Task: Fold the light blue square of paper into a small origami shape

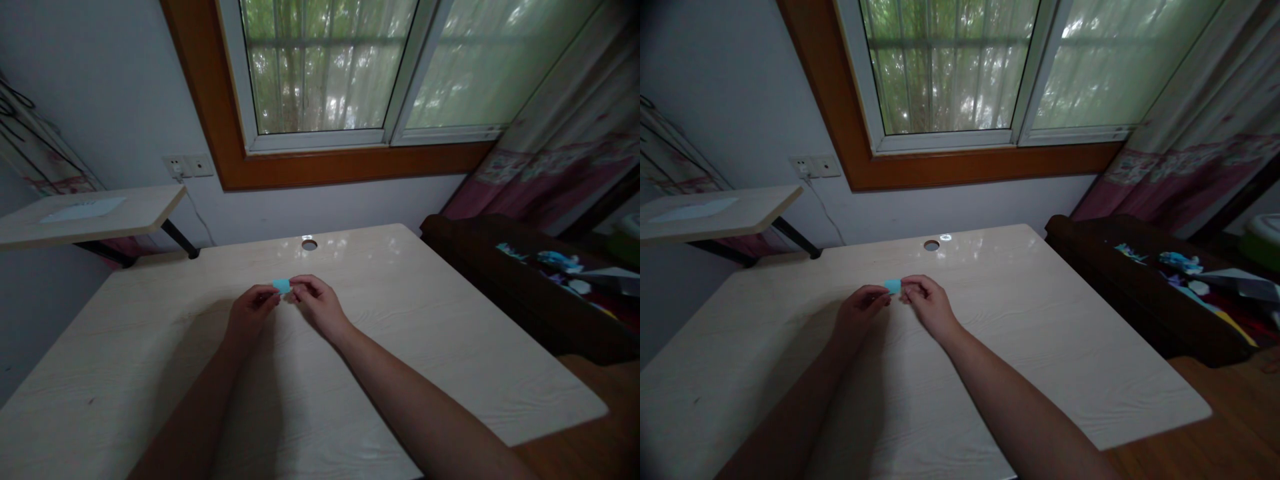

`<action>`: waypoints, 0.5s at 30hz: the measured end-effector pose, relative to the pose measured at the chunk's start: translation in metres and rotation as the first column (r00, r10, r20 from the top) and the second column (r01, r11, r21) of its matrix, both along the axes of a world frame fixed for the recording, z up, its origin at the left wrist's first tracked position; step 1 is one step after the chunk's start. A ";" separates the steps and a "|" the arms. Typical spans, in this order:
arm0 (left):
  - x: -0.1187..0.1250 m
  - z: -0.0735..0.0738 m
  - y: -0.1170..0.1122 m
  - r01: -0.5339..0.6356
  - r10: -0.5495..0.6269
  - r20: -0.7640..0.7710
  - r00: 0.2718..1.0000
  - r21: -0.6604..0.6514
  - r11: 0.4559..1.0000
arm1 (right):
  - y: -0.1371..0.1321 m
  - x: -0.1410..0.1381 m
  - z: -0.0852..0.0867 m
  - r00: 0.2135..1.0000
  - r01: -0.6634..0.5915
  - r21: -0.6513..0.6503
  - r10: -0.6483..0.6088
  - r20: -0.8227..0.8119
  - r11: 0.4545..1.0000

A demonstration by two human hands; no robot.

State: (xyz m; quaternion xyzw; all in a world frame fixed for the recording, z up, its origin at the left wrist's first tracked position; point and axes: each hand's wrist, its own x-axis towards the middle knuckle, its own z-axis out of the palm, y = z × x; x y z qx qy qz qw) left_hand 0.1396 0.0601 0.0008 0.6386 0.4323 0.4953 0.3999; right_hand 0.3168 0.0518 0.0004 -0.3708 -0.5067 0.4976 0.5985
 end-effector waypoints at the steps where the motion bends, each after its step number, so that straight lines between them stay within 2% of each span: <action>1: 0.000 0.001 -0.001 0.001 -0.001 0.011 1.000 -0.015 1.000 | 0.001 0.000 -0.001 1.000 0.012 0.017 -0.012 0.028 1.000; 5: 0.001 0.006 -0.002 0.025 -0.024 0.029 0.999 -0.037 0.999 | 0.002 0.002 -0.004 0.984 0.053 0.133 -0.074 0.160 0.990; 7: 0.001 0.008 -0.003 0.036 -0.036 0.020 0.999 -0.042 0.998 | 0.002 0.002 -0.006 0.983 0.040 0.146 -0.065 0.171 0.988; 12: 0.000 0.010 -0.005 -0.006 -0.002 -0.098 0.995 -0.076 0.997 | 0.004 0.001 -0.012 0.995 -0.035 0.009 0.034 0.096 0.999; 15: 0.000 0.011 -0.005 -0.016 0.004 -0.143 0.990 -0.084 0.996 | 0.004 0.001 -0.014 0.996 -0.041 -0.041 0.044 0.082 0.998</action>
